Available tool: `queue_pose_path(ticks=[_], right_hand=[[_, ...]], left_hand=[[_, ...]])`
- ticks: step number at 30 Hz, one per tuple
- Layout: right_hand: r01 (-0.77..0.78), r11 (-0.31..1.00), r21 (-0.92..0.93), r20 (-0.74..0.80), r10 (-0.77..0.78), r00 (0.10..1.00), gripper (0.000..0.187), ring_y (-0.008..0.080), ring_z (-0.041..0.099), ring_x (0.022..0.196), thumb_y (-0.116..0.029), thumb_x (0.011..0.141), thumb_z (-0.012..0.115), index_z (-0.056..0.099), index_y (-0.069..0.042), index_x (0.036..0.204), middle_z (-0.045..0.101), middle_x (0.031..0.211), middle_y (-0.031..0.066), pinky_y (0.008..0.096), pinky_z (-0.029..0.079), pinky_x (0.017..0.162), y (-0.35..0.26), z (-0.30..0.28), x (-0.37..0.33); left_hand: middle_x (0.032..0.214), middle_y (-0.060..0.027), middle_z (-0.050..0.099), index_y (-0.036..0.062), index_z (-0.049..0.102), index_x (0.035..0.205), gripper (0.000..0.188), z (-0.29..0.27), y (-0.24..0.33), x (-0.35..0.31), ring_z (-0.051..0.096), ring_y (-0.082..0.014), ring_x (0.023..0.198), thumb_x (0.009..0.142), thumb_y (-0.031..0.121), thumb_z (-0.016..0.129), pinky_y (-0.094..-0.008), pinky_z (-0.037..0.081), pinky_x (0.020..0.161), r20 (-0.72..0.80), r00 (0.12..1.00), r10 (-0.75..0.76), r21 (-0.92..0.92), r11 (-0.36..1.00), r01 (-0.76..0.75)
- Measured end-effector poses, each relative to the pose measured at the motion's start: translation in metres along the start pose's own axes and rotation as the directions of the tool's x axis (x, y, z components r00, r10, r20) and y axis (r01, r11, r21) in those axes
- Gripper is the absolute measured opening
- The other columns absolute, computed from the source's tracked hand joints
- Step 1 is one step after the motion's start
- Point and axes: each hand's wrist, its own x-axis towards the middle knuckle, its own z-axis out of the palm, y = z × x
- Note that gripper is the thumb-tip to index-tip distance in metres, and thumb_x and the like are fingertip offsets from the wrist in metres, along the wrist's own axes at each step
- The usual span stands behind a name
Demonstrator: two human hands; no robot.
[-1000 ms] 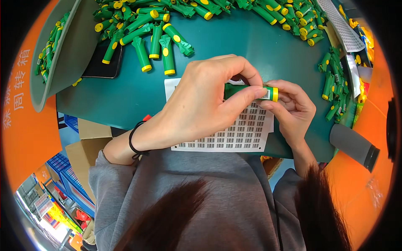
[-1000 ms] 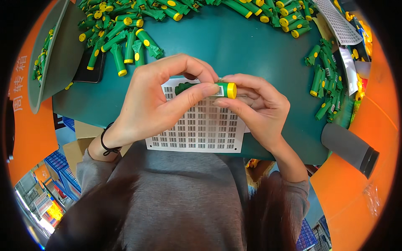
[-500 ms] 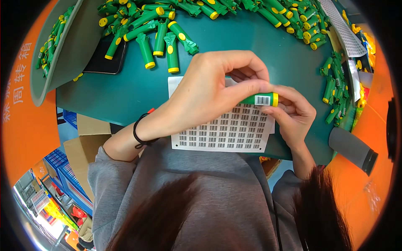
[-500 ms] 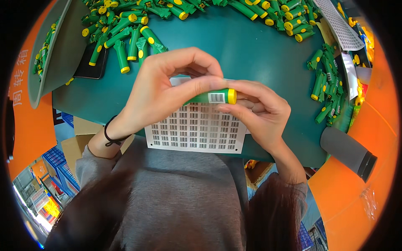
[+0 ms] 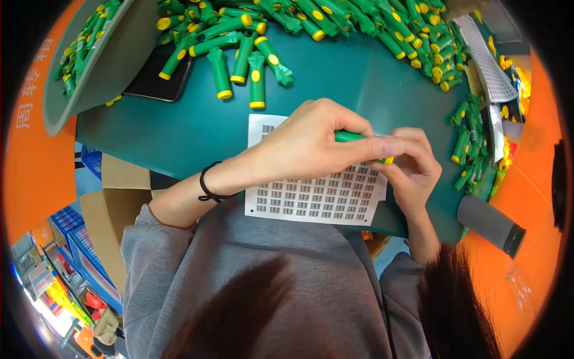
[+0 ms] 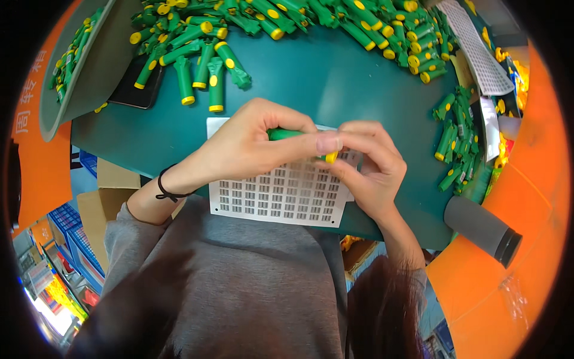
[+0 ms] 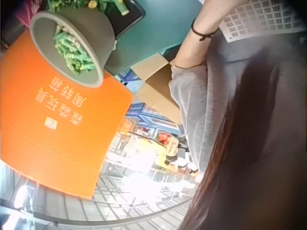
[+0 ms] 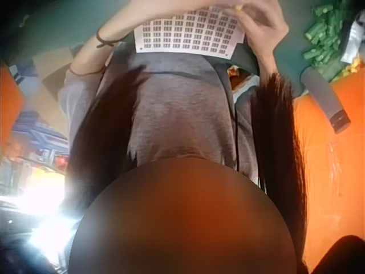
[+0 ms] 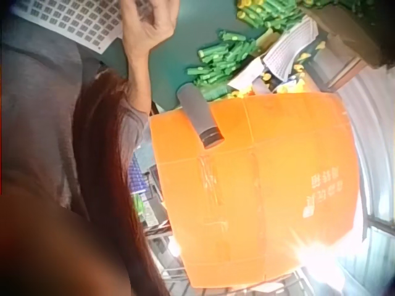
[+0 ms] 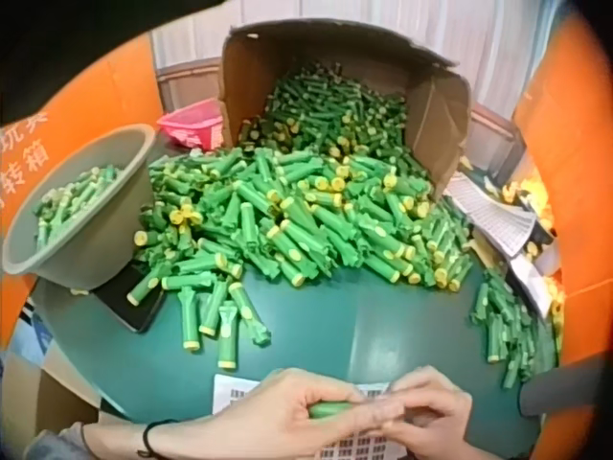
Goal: Applying small square labels from a sheet onto green and yellow cylindrical components.
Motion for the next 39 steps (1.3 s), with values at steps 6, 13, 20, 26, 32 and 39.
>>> queue_pose_path(ticks=[6,13,20,26,32,39], right_hand=[[-0.080,0.958,-0.274,0.145,0.123,0.982,0.043,0.0149,0.058,0.096,0.006,0.080,0.074,0.067,0.000,0.122,0.057,0.123,0.0103,0.0273,0.047,0.089,-0.017,-0.007,0.056],[0.405,0.778,-0.480,0.517,-0.122,0.847,0.035,0.0253,0.058,0.117,0.002,0.084,0.066,0.067,-0.006,0.118,0.057,0.133,0.0071,0.0335,0.050,0.095,0.025,0.070,0.162],[0.646,0.619,-0.446,0.711,-0.192,0.676,0.025,0.0294,0.057,0.117,-0.009,0.084,0.070,0.065,-0.006,0.108,0.061,0.126,0.0061,0.0393,0.049,0.099,0.044,0.048,0.170],[-0.045,0.970,-0.237,0.247,0.105,0.963,0.028,0.0137,0.064,0.106,-0.007,0.098,0.062,0.061,-0.003,0.125,0.065,0.117,0.0066,0.0281,0.052,0.091,0.020,0.012,0.116],[-0.438,0.821,0.366,-0.006,0.473,0.881,0.034,0.0142,0.064,0.100,-0.007,0.099,0.059,0.056,0.000,0.132,0.057,0.131,0.0140,0.0281,0.056,0.090,-0.013,-0.027,0.036],[-0.392,0.697,0.601,-0.059,0.527,0.848,0.035,0.0140,0.064,0.096,-0.009,0.102,0.056,0.050,0.005,0.134,0.060,0.123,0.0137,0.0305,0.058,0.090,-0.007,-0.025,-0.006]], left_hand=[[0.091,-0.0012,0.074,0.0084,0.077,0.105,0.017,-0.105,0.051,-0.078,0.065,-0.0071,0.075,0.090,0.017,0.075,-0.0216,0.050,0.067,-0.623,0.542,0.563,0.550,0.809,-0.209],[0.105,-0.0058,0.074,0.0022,0.072,0.113,0.027,-0.193,0.043,-0.096,0.066,-0.0132,0.097,0.097,0.023,0.068,-0.0272,0.050,0.090,-0.272,0.091,0.958,0.887,0.214,0.409],[0.098,-0.0075,0.071,0.0068,0.076,0.102,0.020,-0.034,-0.006,-0.057,0.066,-0.0221,0.086,0.082,0.004,0.077,-0.0308,0.053,0.074,-0.226,0.777,0.587,0.664,0.676,-0.318],[0.094,-0.0035,0.065,0.0073,0.071,0.093,0.018,0.008,-0.040,0.004,0.062,-0.0212,0.083,0.077,0.012,0.078,-0.0341,0.052,0.069,-0.053,0.643,0.764,0.815,0.406,-0.414],[0.092,-0.0009,0.067,0.0091,0.072,0.089,0.020,0.009,-0.054,0.013,0.065,-0.0191,0.079,0.069,0.008,0.075,-0.0320,0.052,0.062,-0.001,0.583,0.812,0.848,0.309,-0.430],[0.092,-0.0018,0.069,0.0095,0.072,0.089,0.021,0.010,-0.056,0.013,0.066,-0.0176,0.077,0.068,0.008,0.073,-0.0293,0.051,0.060,0.100,0.553,0.827,0.896,0.167,-0.412]])
